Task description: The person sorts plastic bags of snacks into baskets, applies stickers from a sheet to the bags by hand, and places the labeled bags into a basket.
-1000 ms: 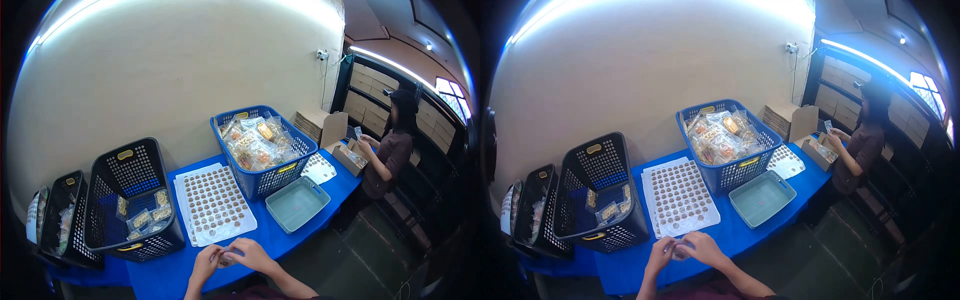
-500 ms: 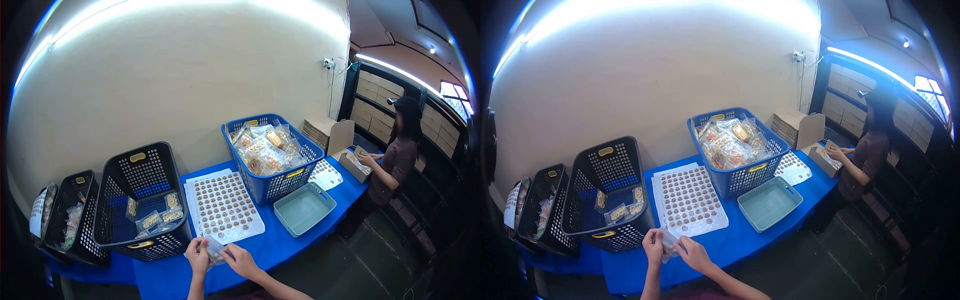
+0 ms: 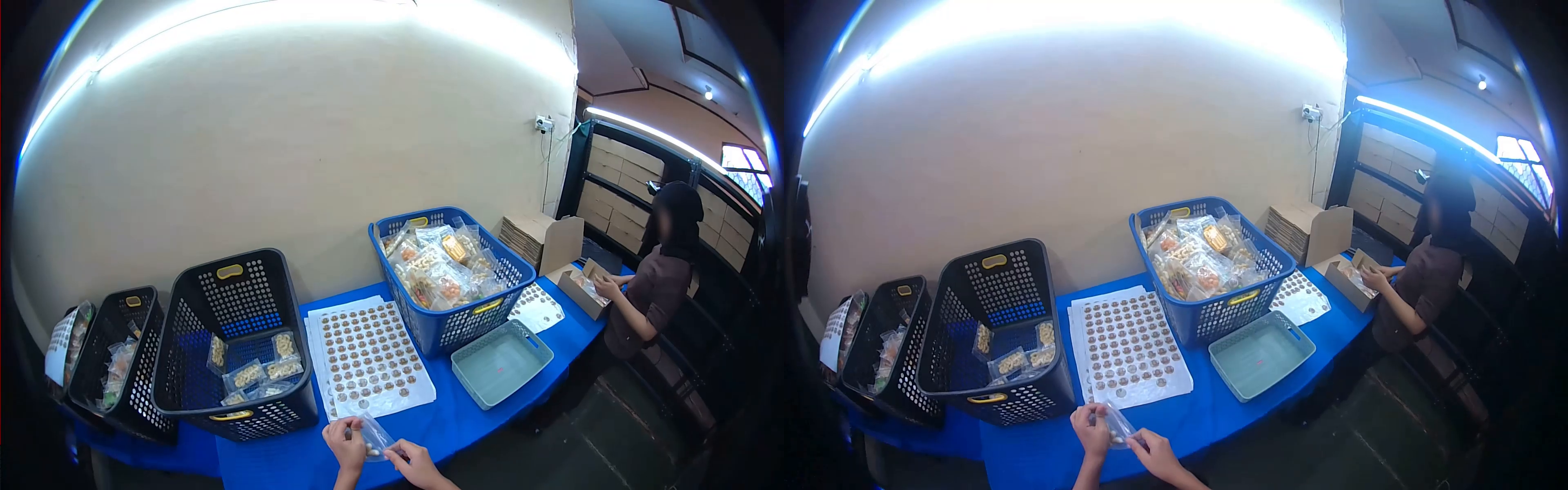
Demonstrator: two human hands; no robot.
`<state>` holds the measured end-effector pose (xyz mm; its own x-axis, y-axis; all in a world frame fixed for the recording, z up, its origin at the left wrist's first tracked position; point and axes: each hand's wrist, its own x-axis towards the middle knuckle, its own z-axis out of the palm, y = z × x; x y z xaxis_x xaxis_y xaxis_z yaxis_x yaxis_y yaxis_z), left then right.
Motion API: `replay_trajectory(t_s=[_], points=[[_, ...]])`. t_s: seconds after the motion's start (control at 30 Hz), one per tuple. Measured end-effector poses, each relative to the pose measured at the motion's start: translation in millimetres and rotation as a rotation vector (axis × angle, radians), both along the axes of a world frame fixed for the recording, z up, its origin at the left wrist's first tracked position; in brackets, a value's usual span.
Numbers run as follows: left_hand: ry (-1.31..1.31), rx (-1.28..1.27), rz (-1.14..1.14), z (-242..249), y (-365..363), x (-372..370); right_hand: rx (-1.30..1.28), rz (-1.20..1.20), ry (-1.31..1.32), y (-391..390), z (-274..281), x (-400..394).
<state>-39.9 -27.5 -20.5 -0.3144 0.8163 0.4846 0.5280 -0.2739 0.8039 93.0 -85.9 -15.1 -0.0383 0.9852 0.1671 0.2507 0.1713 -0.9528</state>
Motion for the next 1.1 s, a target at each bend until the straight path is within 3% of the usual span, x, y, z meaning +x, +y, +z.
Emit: replay_trajectory(t_s=[0.07, 0.13, 0.17, 0.27, 0.3, 0.4, 0.43, 0.5, 0.6, 0.7, 0.8, 0.9, 1.0, 1.03, 1.1], points=[[0.062, -0.012, -0.056, -3.6, 4.0, -4.8, -0.193, 0.04, 0.184, 0.7, -8.7, -0.7], [0.078, -0.038, -0.106, -3.4, 4.0, -7.4, -0.228, 0.053, 0.38, 6.6, -27.4, 6.0], [-0.02, -0.114, -0.166, -7.0, 3.1, -10.9, -0.234, 0.038, 0.394, 8.7, -30.3, 10.4], [-0.014, 0.071, -0.284, -8.9, -10.9, -4.0, -0.225, 0.007, 0.424, 16.1, -31.9, 20.9], [0.045, 0.072, -0.423, -10.0, -18.7, -1.2, -0.218, 0.001, 0.43, 18.5, -30.4, 22.8], [0.196, 0.025, -0.545, -6.9, -35.9, 16.4, -0.201, 0.038, 0.453, 21.6, -30.7, 24.4], [-0.004, 0.026, -0.561, -6.2, -35.2, 23.9, -0.187, 0.043, 0.423, 23.4, -35.4, 23.6], [0.033, 0.044, -0.508, -6.9, -30.5, 21.6, -0.196, 0.044, 0.457, 28.4, -27.8, 21.2], [-0.032, 0.018, -0.427, -3.1, -22.4, 23.6, 0.271, -0.012, -0.156, 40.9, -2.2, 32.9], [-0.067, -0.071, -0.374, -6.6, -10.1, 18.0, 0.239, -0.079, -0.334, 49.5, 24.6, 45.4], [0.02, -0.038, -0.398, -0.5, 1.8, 22.2, 0.584, -0.119, -0.48, 70.0, 40.2, 44.6], [0.072, -0.071, -0.293, 6.4, 17.1, 30.3, 0.353, 0.148, -0.339, 80.1, 21.8, 45.9], [0.083, -0.056, -0.215, 30.0, 29.6, 39.0, 0.347, 0.133, -0.306, 89.3, 43.9, 49.0], [0.125, 0.062, -0.215, 27.5, 38.9, 38.7, 0.35, 0.133, -0.278, 93.5, 49.4, 51.4], [-0.047, 0.055, -0.108, 25.8, 56.2, 39.4, 0.324, 0.162, -0.257, 99.4, 54.8, 58.1]])
